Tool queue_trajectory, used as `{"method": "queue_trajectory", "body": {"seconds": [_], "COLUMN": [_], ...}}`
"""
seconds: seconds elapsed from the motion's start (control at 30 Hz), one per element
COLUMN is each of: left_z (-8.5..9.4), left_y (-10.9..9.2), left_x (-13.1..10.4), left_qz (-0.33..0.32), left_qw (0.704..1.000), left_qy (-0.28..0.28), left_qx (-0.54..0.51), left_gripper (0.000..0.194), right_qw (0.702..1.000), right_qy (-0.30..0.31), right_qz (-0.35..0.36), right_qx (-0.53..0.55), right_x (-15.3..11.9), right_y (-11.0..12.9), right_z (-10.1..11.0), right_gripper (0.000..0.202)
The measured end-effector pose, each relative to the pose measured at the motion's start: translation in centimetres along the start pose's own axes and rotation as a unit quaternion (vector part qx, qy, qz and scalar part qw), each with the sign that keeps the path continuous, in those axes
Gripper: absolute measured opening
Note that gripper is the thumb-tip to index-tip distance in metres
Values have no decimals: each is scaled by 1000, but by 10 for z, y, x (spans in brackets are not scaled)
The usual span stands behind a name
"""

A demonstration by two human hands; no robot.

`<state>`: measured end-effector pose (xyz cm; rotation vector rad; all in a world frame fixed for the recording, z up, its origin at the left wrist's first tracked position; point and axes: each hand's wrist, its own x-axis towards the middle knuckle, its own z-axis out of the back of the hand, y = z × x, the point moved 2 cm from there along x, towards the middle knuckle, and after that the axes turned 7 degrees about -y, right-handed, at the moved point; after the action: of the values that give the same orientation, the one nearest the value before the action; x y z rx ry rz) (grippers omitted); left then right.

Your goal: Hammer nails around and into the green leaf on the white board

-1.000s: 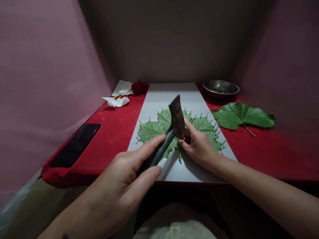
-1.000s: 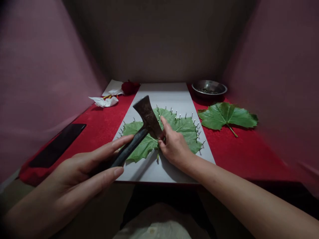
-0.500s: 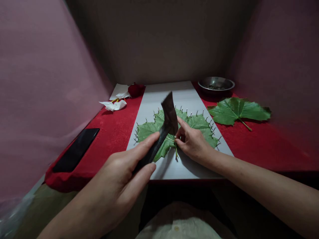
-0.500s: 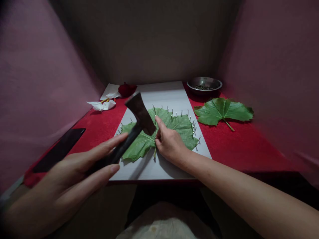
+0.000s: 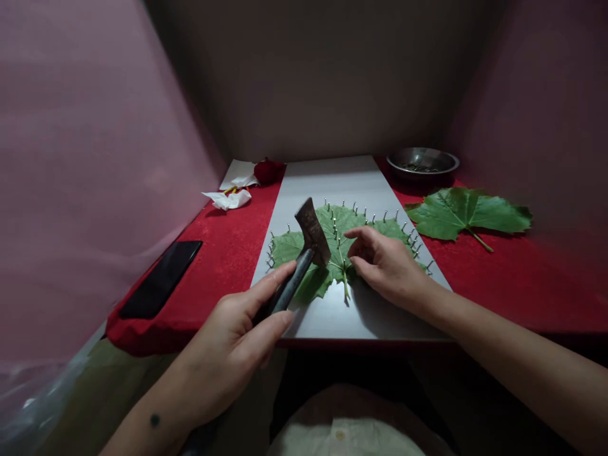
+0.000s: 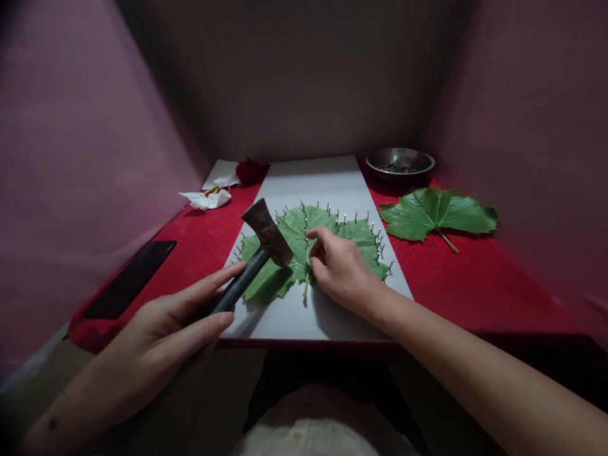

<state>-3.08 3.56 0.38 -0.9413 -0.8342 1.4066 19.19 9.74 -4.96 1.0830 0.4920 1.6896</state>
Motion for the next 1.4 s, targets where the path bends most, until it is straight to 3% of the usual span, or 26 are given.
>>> {"method": "queue_trajectory", "body": {"seconds": [0.1,0.17,0.33,0.5,0.7,0.9,1.03,1.13,1.2,1.3,1.4], "left_z": [0,1,5,1,-8,-13,-22,-21,-15,-6,-7], "left_y": [10,14,11,7,-4,-24,-20,-21,-28,-42,-42], "left_x": [0,0,-2,-1,-3,-1,10,13,9,-4,-10], "left_qz": [4,-1,-31,-63,-108,-195,-177,-166,-190,-260,-284], "left_qw": [999,998,997,995,990,973,962,960,956,942,933], "left_qy": [38,42,48,42,58,28,85,97,84,20,-4], "left_qx": [38,46,56,61,65,118,188,204,207,213,222], "left_gripper": [55,56,54,51,50,51,50,49,49,52,54], "right_qw": [997,991,959,935,929,930,932,932,931,930,930], "right_qy": [-48,-37,26,75,100,95,90,93,96,98,100], "right_qz": [52,93,163,128,117,124,127,126,129,136,139], "right_qx": [-43,-89,-232,-322,-336,-334,-326,-328,-328,-326,-324], "right_x": [-5,-13,-43,-55,-54,-55,-55,-55,-55,-55,-56], "right_y": [4,5,6,9,8,7,8,7,6,5,5], "right_z": [10,12,1,-14,-18,-18,-18,-19,-19,-19,-19], "right_gripper": [18,17,33,52,58,58,58,58,59,61,60]}}
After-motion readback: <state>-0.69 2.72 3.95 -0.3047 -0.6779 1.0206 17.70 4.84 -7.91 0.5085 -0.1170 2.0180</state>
